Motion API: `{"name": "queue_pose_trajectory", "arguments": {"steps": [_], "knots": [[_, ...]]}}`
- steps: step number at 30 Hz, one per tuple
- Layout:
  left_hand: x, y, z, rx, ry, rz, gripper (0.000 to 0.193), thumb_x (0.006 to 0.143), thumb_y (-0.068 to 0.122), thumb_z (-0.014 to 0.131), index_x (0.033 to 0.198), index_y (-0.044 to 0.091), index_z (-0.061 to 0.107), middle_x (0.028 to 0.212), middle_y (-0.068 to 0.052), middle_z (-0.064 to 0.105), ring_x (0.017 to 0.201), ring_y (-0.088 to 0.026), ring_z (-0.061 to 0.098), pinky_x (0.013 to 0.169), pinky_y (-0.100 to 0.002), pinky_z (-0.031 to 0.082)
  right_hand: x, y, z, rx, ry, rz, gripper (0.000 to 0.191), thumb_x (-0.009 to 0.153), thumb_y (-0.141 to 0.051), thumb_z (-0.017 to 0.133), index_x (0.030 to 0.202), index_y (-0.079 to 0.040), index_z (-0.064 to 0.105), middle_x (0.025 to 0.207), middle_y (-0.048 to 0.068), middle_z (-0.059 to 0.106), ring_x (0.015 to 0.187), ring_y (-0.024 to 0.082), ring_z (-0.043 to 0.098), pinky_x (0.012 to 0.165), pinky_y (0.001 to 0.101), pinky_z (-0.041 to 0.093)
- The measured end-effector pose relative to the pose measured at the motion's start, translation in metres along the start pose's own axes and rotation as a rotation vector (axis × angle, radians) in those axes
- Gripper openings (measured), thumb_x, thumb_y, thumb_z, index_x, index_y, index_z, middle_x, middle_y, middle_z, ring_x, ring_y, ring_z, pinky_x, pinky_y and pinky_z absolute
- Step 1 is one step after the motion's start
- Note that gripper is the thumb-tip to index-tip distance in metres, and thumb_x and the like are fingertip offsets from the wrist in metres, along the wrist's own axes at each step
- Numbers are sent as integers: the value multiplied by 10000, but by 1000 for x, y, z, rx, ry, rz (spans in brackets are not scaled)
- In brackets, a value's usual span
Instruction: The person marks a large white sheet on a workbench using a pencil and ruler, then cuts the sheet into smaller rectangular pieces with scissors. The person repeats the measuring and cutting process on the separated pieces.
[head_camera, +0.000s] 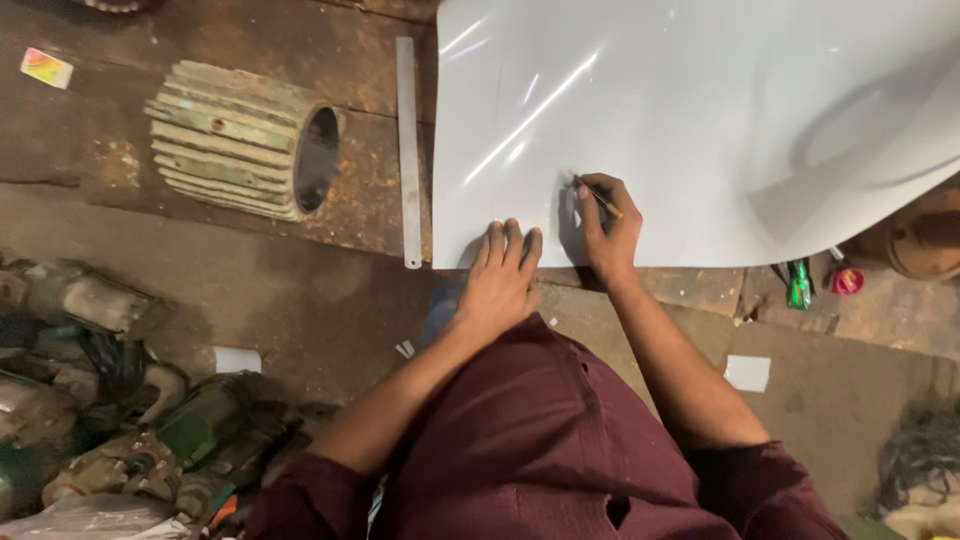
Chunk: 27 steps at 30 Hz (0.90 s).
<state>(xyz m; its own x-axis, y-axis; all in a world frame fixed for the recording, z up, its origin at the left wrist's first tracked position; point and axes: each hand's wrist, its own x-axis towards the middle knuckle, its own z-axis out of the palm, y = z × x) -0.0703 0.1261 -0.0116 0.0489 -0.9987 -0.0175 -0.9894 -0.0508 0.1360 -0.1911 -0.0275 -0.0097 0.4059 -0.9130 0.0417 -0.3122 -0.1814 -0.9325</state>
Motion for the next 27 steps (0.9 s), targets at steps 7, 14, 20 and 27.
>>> {"name": "queue_pose_trajectory", "arguments": {"steps": [7, 14, 20, 27], "knots": [[12, 4, -15, 145, -19, 34, 950, 824, 542, 657, 1529, -37, 393, 1353, -317, 533, 1231, -479, 533, 1079, -501, 414, -35, -8, -18, -105, -144, -2, 187, 1004, -121, 672, 1122, 17, 718, 995, 110, 784, 896, 131, 740, 791, 278, 578], [17, 7, -22, 258, -35, 52, 950, 804, 515, 674, 1533, -26, 398, 1315, -284, 563, 1189, -440, 555, 1049, -472, 430, -38, -11, -14, -203, -94, -60, 162, 974, -134, 705, 1102, -42, 743, 998, 130, 767, 882, 224, 753, 785, 331, 582], [16, 8, -21, 265, -17, 53, 933, 823, 513, 669, 1532, -30, 399, 1319, -283, 561, 1190, -441, 550, 1068, -473, 423, -41, -10, -14, -285, -105, -152, 126, 977, -131, 703, 1071, -57, 740, 971, 136, 749, 886, 316, 715, 784, 398, 562], [15, 7, -20, 209, -45, 41, 927, 810, 472, 665, 1549, -21, 397, 1330, -260, 550, 1204, -420, 538, 1074, -467, 414, -43, -13, -14, -210, -75, -108, 128, 992, -142, 683, 1080, -60, 727, 1002, 124, 750, 919, 293, 729, 809, 394, 575]]}}
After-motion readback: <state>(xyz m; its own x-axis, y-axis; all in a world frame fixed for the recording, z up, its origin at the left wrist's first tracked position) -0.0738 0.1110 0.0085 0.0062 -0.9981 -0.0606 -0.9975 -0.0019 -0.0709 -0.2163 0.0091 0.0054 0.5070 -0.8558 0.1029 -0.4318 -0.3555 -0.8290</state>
